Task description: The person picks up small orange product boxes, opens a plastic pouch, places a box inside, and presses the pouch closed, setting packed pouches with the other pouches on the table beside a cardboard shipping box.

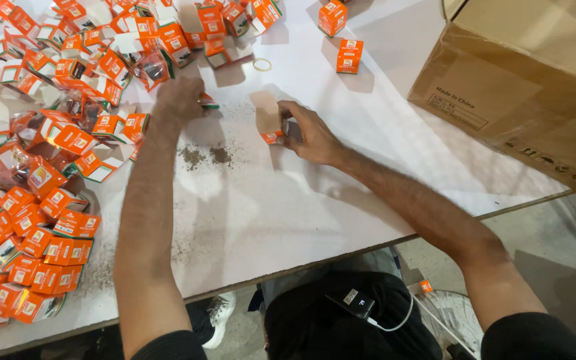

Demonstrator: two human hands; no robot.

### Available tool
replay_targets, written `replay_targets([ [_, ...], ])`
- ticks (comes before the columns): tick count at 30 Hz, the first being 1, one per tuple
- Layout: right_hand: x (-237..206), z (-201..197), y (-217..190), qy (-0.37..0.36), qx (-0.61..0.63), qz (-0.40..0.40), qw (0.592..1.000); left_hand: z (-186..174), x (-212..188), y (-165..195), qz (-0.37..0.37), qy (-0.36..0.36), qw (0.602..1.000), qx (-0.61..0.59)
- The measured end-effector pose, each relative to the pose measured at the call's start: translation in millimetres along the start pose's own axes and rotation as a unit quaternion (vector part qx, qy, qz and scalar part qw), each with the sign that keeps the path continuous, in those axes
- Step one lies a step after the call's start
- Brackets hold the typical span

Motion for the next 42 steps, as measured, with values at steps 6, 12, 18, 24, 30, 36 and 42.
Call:
replay_targets([
  [6,-4.4,-17.3,5.0,-0.042,0.111,0.052,0.992,-9.0,-29.6,73.6,0.043,0.32,0.854,-0.407],
  [12,-5.4,-17.2,10.4,-0.08,0.121,0.088,0.985,21.4,-81.0,158.5,0.21,0.519,0.778,-0.284],
  [18,-7.5,-13.7,22.8,-0.086,0.156,0.071,0.981,24.6,-85.1,180.0,0.198,0.463,0.844,-0.185],
  [24,-5.0,-10.5,26.9,-0.069,0.007,0.128,0.989,5.9,-100.3,171.9,0.238,0.393,0.866,-0.197],
  [30,-6.2,-10.9,6.4,-0.062,0.072,0.041,0.995,5.1,-91.2,175.6,0.18,0.425,0.866,-0.194],
  [36,-5.5,-10.1,-0.5,-0.082,0.118,0.029,0.989,13.0,-76.6,181.9,-0.062,0.337,0.842,-0.416],
  [42,-5.0,-10.9,-9.3,-0.041,0.0,-0.034,0.999,27.4,-53.9,158.2,-0.071,0.164,0.689,-0.702],
])
Point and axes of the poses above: each hand's wrist, its own x-axis towards the middle knuckle, its own z-axis out of the palm, y = z × x, the point moved 1 cm from there along x, towards the middle knuckle, and after that the axes turned 5 degrees about z, right-handed, at the moved point
